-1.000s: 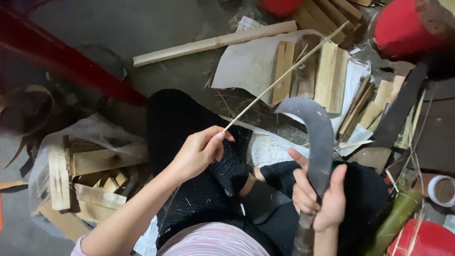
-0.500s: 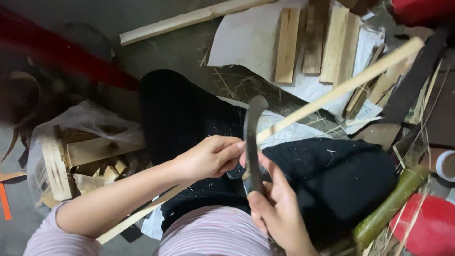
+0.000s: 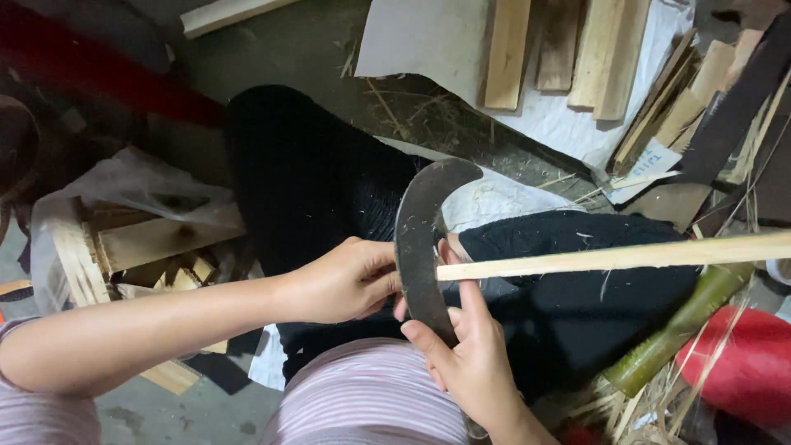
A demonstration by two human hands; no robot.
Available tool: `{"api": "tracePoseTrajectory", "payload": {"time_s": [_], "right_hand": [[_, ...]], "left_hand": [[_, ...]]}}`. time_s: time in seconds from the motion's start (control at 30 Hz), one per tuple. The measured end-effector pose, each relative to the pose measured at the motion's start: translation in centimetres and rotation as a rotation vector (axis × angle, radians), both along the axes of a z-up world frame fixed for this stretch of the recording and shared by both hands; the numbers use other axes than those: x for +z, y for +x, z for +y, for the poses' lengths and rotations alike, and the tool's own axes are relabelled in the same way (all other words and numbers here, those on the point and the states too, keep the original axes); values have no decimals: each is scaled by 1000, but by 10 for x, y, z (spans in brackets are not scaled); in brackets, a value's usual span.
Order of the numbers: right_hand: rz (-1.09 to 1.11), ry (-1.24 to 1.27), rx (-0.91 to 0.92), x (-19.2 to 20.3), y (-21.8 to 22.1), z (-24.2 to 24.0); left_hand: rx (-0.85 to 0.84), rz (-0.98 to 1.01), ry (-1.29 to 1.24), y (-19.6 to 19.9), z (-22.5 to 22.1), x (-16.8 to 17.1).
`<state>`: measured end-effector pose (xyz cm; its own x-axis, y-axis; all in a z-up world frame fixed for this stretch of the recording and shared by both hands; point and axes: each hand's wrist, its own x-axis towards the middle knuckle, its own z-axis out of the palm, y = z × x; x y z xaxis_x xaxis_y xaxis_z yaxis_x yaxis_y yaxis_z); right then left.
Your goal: Shaving thin strips of wood with a curved blade to achieve a specific thickness and smoothness for instrument repair.
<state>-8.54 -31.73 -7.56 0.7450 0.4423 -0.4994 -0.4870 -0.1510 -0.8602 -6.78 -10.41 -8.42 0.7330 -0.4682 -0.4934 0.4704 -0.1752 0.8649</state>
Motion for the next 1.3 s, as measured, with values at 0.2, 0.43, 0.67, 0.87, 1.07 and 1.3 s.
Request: {"api": "tracePoseTrajectory", "payload": {"time_s": [0.2,0.43,0.67,0.87,1.07,1.3], "right_hand": [[-54,-215,115,2,-6,0],[-49,-48,91,-5,-26,-3],[-126,58,180,-3,-40,0],[-198,153,100,-12,-48,-4],[-28,60,-162,-18,-12,-31],[143,88,-39,-15,-13,-26]], "left_hand": [[-6,-265,161,-8,-2,1],[31,-464,159,-29,1,14],[22,-434,214,-52,11,32],[96,-388,273,-63,8,39],[167,-271,489,-62,25,48],[162,-256,419,-32,2,35]]}}
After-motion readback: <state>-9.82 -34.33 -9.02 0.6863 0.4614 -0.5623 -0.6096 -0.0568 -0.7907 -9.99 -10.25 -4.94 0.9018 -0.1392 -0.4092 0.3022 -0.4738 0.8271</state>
